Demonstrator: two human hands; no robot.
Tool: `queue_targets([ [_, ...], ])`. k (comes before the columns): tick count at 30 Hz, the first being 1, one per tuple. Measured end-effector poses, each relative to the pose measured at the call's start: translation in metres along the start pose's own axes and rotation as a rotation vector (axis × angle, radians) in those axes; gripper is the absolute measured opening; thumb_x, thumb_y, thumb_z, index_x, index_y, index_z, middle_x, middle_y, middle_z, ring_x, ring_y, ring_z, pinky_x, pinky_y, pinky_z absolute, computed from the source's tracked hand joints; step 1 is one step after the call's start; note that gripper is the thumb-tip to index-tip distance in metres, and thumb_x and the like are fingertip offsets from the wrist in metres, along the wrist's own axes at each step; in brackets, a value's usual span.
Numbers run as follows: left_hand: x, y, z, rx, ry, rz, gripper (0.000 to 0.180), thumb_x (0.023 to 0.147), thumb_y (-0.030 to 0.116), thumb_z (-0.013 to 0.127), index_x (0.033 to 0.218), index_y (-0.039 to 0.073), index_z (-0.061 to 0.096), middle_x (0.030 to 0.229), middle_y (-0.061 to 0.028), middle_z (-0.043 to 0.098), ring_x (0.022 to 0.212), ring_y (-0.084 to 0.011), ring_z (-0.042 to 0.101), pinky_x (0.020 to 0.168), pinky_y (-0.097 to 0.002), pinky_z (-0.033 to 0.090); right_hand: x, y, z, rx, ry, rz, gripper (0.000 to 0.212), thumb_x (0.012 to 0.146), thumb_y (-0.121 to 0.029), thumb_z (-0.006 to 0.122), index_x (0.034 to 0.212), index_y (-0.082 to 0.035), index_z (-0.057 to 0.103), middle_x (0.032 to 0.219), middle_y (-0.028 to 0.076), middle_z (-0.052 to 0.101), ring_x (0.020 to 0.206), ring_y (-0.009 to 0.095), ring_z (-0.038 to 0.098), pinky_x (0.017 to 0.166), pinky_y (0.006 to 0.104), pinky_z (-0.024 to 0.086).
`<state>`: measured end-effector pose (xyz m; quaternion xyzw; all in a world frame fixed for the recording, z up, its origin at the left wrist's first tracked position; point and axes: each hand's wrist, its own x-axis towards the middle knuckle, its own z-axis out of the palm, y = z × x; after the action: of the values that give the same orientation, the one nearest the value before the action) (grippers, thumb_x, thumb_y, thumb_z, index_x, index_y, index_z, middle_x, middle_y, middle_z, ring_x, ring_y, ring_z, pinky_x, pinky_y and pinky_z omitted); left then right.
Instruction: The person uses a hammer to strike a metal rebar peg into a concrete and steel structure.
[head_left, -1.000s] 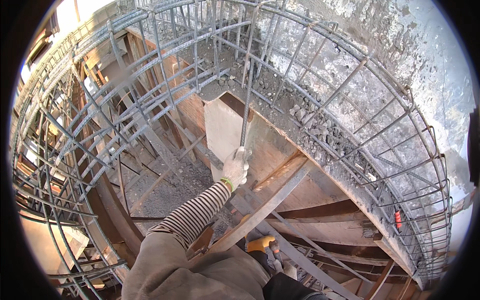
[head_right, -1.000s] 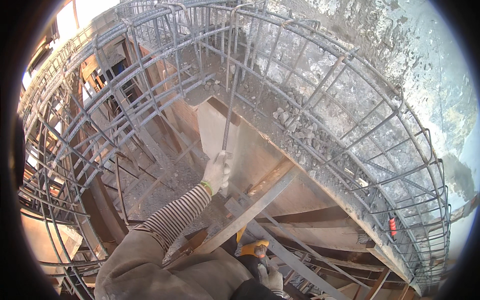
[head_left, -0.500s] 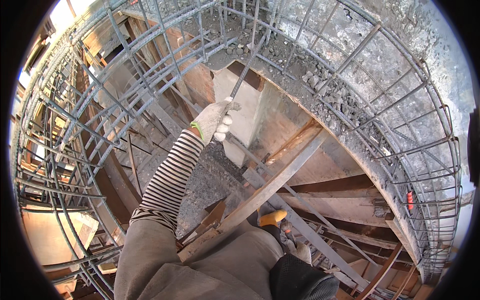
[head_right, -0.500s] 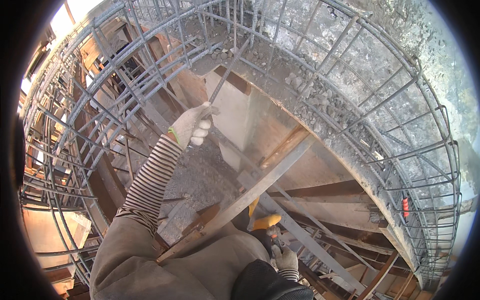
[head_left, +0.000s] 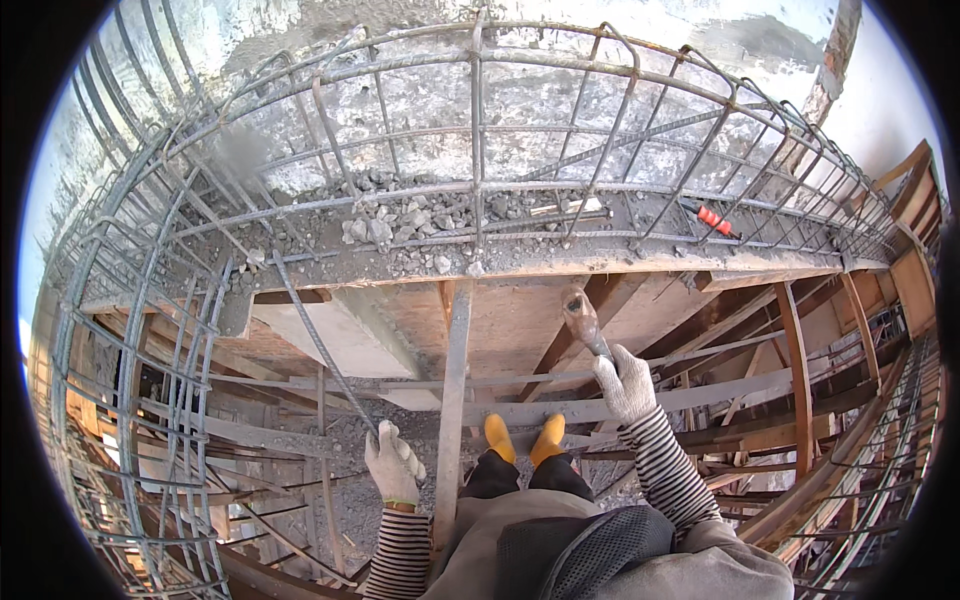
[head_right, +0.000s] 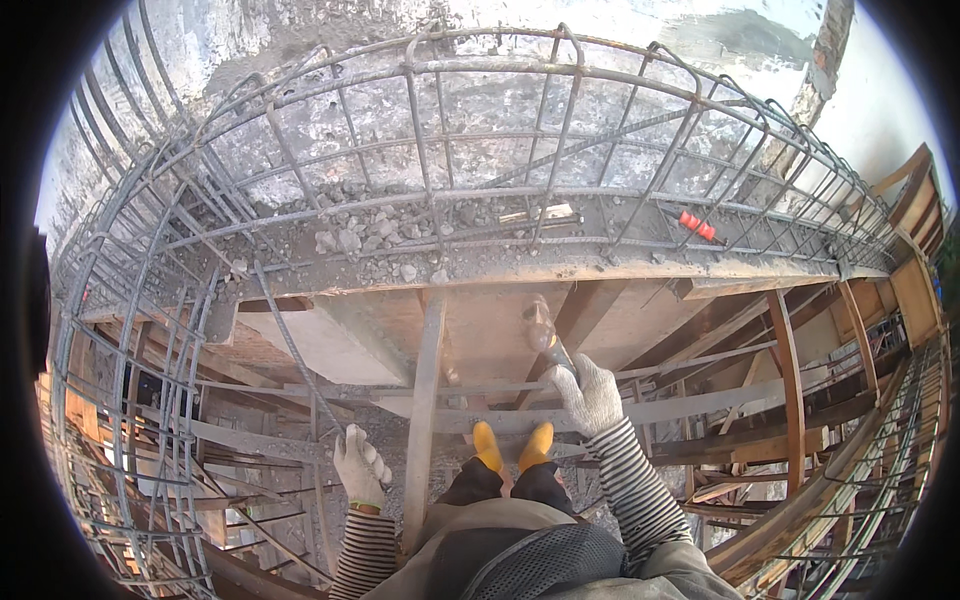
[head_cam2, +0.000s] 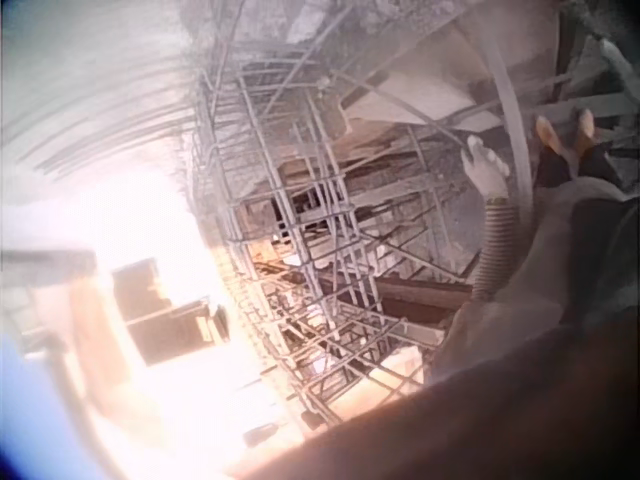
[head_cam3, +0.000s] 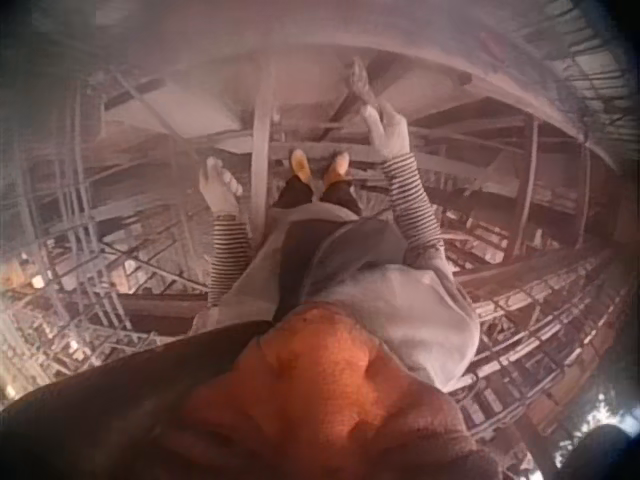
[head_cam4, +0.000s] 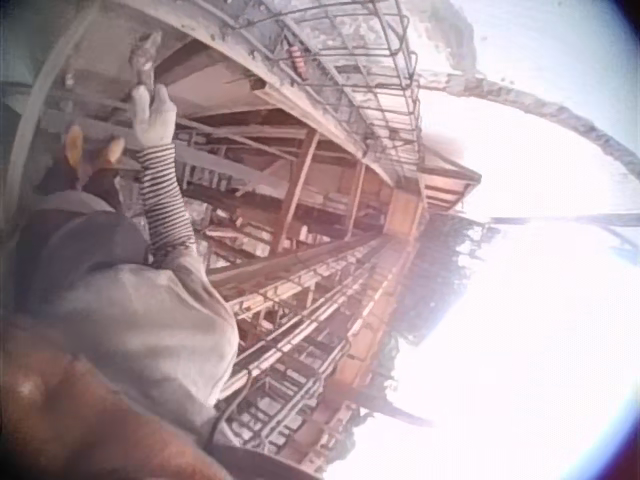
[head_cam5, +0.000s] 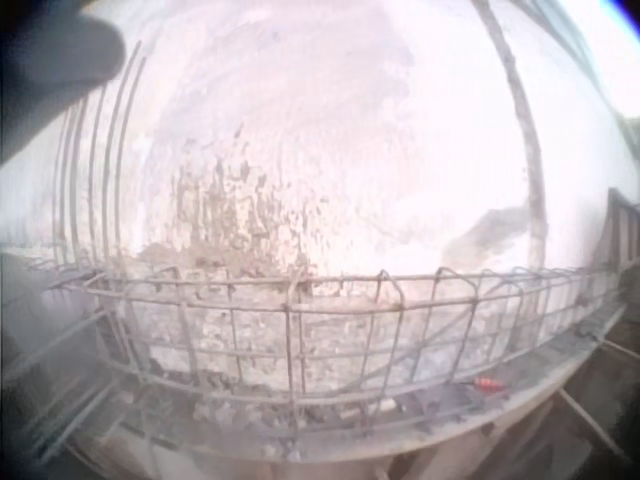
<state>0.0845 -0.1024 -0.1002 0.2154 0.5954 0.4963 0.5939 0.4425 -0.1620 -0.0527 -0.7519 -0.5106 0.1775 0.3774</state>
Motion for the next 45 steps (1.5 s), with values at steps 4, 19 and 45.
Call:
queue_targets([
  [4, -0.005, -0.011, -0.002, -0.015, -0.044, 0.003, 0.021, 0.105, 0.029, 0.059, 0.098, 0.013, 0.048, 0.058, 0.0024, 0.040, 0.036, -0.0110, 0.036, 0.032, -0.0311, 0.032, 0.053, -0.010, 0.000, 0.118, 0.239, 0.092, 0.048, 0.107, -0.043, 0.054, 0.096, 0.002, 0.064, 0.070, 0.017, 0.061, 0.065, 0.028, 0.061, 0.065, 0.0415, 0.049],
  [19, -0.020, -0.038, -0.007, -0.019, -0.091, 0.111, 0.025, 0.105, 0.028, 0.057, 0.100, 0.005, 0.050, 0.061, -0.0019, 0.045, 0.037, -0.0154, 0.045, 0.035, -0.0312, 0.037, 0.205, -0.021, -0.021, -0.235, 0.311, 0.098, 0.059, 0.088, -0.040, 0.070, 0.127, 0.003, 0.064, 0.115, 0.029, 0.070, 0.109, 0.044, 0.067, 0.097, 0.0467, 0.051],
  [45, 0.044, 0.045, 0.053, -0.458, -0.365, 0.239, 0.040, 0.113, 0.034, 0.042, 0.133, 0.004, 0.059, 0.101, -0.0050, 0.063, 0.090, -0.0112, 0.060, 0.083, -0.0254, 0.051, -0.013, -0.186, 0.167, 0.384, -0.492, -0.364, 0.046, 0.111, -0.021, 0.045, 0.149, 0.005, 0.047, 0.146, 0.026, 0.056, 0.133, 0.034, 0.059, 0.109, 0.0410, 0.047],
])
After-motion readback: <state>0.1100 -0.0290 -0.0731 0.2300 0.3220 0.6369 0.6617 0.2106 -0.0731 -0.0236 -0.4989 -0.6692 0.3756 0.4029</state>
